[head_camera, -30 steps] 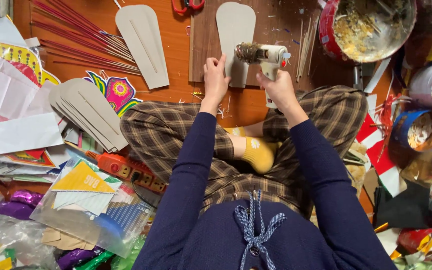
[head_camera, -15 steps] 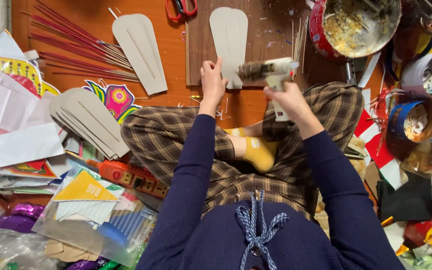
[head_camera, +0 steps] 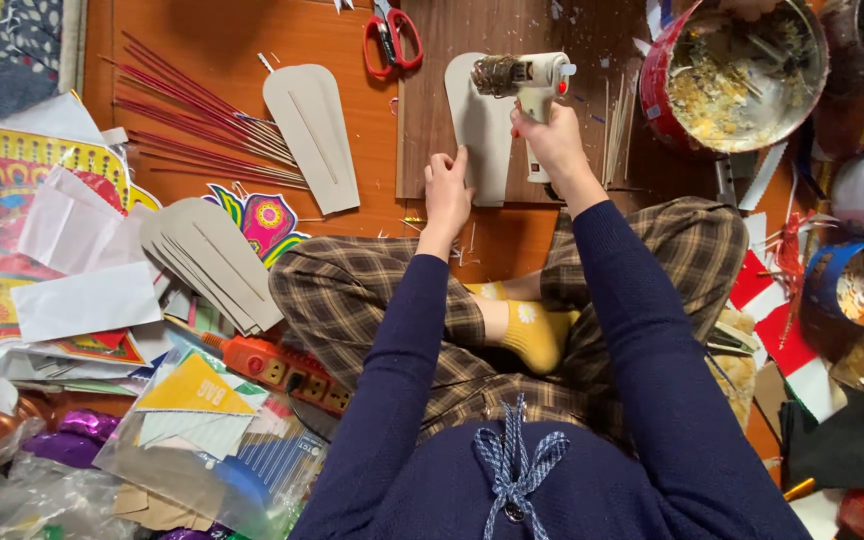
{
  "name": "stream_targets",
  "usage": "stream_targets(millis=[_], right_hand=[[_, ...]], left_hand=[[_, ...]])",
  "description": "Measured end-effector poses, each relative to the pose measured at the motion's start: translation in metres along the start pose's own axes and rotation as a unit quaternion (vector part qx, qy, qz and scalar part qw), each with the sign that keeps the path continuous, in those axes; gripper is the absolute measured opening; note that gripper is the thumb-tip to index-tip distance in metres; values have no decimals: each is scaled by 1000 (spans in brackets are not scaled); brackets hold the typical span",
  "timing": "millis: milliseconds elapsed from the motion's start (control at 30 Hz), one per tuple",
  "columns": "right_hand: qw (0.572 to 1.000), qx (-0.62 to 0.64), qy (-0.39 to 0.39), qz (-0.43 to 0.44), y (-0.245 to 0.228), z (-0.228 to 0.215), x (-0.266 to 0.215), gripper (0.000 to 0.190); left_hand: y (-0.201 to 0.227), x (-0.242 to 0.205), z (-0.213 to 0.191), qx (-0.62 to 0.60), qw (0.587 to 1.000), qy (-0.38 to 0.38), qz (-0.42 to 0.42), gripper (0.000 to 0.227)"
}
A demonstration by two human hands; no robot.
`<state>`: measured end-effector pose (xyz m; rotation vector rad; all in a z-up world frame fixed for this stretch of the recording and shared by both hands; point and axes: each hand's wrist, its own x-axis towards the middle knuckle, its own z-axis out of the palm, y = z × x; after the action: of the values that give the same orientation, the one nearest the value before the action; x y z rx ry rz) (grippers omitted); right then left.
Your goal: Assemble decorative hand fans and butterfly ornaments using cardboard, sticks, and hot glue.
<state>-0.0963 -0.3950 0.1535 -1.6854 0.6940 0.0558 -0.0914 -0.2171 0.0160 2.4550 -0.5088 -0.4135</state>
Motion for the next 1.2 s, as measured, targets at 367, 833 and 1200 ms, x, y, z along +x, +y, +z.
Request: stream_targets(millis=[367, 833, 1200], right_hand=[[1000, 27, 10, -4, 20, -1, 15, 8], [998, -24, 48, -27, 45, -11, -4, 17], [869, 167, 455, -99, 93, -195, -5, 37]], left_hand=[[-4, 0, 5, 7, 1000, 15, 10, 77], [-7, -3, 6, 15, 999, 30, 22, 86], [-18, 6, 21, 15, 998, 45, 28, 80]])
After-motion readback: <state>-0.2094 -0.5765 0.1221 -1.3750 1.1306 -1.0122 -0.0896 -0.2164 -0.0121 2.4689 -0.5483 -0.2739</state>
